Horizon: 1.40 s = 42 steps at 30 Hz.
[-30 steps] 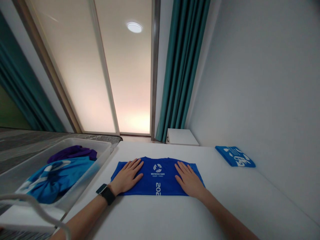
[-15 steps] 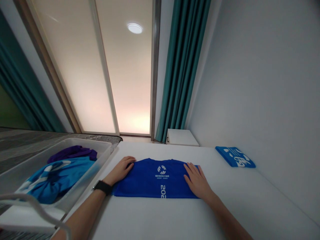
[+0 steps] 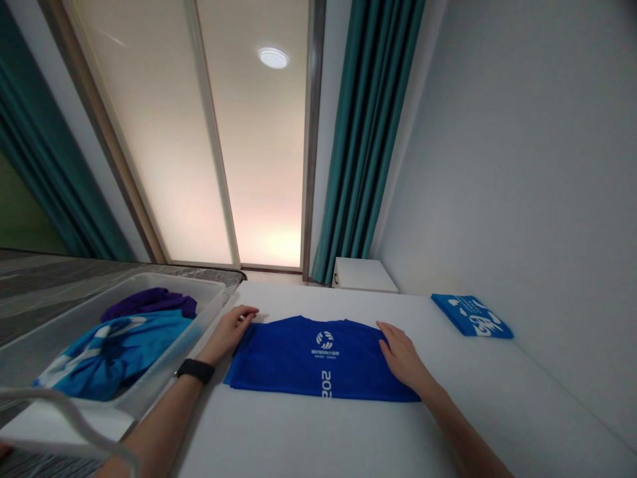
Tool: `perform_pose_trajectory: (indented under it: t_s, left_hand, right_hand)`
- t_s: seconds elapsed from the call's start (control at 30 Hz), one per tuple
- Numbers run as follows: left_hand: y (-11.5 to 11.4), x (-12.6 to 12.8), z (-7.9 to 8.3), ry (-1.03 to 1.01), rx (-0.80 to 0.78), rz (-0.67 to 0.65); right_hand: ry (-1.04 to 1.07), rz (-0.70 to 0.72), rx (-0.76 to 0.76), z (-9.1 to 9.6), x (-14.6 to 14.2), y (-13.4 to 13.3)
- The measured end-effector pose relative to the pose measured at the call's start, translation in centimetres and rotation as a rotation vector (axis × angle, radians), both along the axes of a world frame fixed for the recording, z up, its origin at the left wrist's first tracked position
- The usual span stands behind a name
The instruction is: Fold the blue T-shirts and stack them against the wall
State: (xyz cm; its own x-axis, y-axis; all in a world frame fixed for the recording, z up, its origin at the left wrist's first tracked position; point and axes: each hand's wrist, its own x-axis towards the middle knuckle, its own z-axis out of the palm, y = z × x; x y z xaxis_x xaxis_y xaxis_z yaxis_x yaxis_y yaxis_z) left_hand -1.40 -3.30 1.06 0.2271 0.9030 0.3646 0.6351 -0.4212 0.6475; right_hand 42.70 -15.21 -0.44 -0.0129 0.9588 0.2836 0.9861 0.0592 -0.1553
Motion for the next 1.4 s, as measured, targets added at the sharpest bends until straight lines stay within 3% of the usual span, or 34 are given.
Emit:
perform_pose_trajectory:
  t_s: [0.2, 0.37, 0.63, 0.87, 1.13, 1.27, 1.4]
  left_hand:
    - [-0.8, 2.4, 0.9, 0.275, 0.072, -0.172]
    - [-1.1, 3.9, 1.3, 0.427, 0.043, -0.2]
    - [-0.8, 4.1, 0.1, 0.205, 0.006, -0.202]
    - [-1.1, 4.4, 0.1, 0.137, -0.031, -0.268]
    - [-1.3, 4.3, 0.8, 0.074, -0.09, -0.267]
    - [-1.4, 4.2, 1.3, 0.046, -0.088, -0.245]
    - [-1.7, 3.7, 2.0, 0.049, -0.067, -0.26]
  right_hand:
    - [-0.165, -0.103, -0.072, 1.5, 0.6, 1.3]
    - [-0.136, -0.088, -0.095, 1.7, -0.2, 1.2]
    - [-0.034, -0.032, -0.019, 0.9, -0.6, 1.4]
    - [0.015, -0.166, -0.061, 0.6, -0.8, 1.8]
    - [0.246, 0.045, -0.073, 0.9, 0.1, 2.0]
    - [0.367, 0.153, -0.087, 2.1, 0.2, 1.5]
    - [0.485, 0.165, -0.122, 3.5, 0.1, 0.4]
